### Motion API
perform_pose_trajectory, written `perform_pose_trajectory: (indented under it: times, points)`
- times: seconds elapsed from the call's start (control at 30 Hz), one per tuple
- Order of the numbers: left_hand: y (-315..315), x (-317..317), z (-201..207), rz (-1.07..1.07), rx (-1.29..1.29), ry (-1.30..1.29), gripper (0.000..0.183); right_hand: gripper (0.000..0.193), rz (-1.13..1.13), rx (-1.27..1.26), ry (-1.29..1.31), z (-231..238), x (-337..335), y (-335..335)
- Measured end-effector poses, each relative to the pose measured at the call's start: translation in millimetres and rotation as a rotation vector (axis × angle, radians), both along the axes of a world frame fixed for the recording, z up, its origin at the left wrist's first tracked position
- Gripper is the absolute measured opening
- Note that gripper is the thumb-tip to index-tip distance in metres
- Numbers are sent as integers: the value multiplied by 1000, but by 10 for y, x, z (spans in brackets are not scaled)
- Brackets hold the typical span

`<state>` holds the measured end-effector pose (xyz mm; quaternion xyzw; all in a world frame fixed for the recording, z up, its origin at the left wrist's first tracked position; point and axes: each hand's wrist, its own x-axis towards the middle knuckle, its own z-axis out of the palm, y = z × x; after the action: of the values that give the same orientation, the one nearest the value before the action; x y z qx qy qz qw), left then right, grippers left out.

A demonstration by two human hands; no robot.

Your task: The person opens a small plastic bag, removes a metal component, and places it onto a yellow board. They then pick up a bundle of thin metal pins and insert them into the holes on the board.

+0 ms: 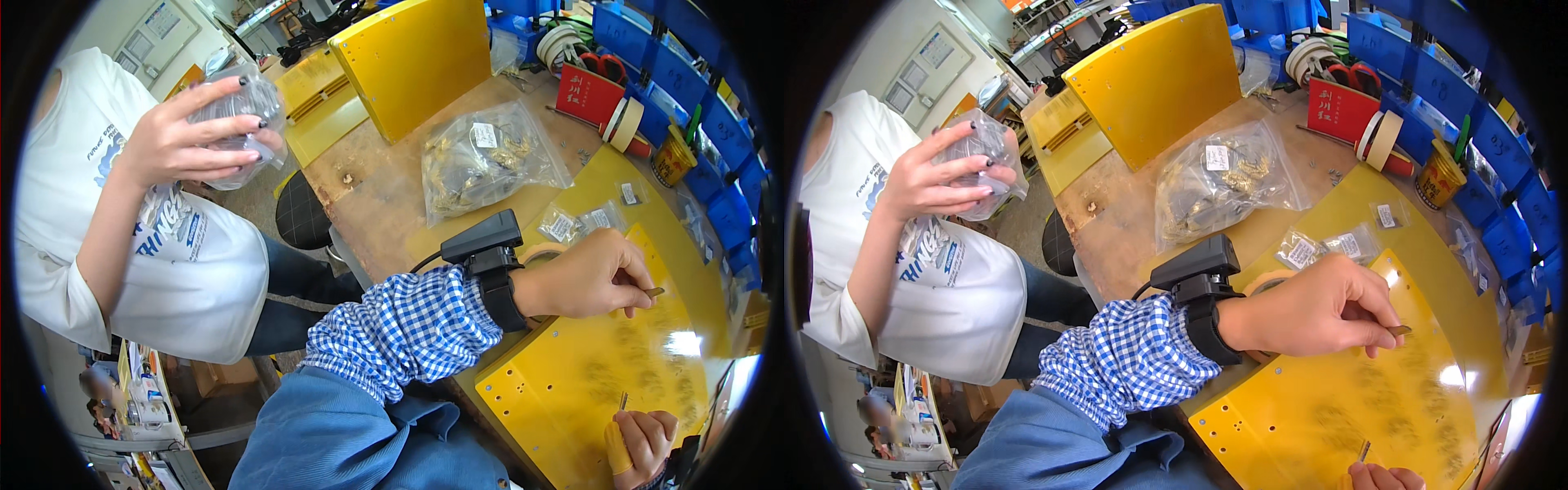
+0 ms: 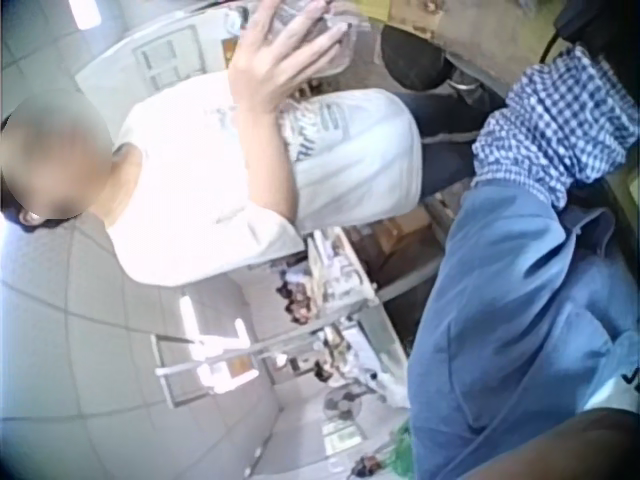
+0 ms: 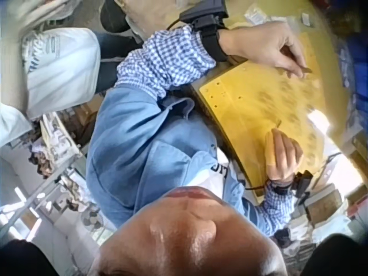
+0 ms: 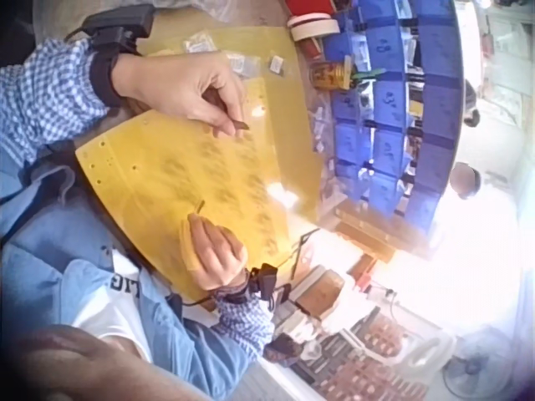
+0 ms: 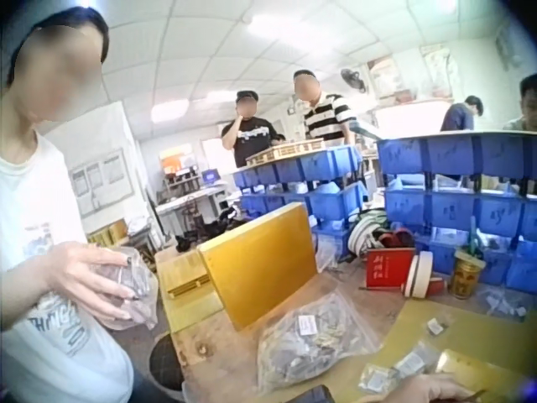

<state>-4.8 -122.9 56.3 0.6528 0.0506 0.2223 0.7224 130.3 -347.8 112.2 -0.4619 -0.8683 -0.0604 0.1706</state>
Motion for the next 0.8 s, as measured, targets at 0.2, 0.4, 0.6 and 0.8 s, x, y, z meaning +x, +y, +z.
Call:
perform_pose_trajectory:
  times: [0.2, 0.4, 0.6, 0.8]
  points:
    - [-7, 31, 13, -30, 2, -12, 12, 19, 43, 44, 18, 42, 9, -20]
    - [-5, -6, -15, -11, 7, 11, 13, 22, 74, 93, 33, -61, 35, 35]
    - [-7, 56, -23, -52, 1, -46, 14, 24, -62, -80, 240, 126, -29, -4]
    - [18, 19, -15, -59, 27, -54, 13, 26, -93, -75, 408, 134, -75, -85]
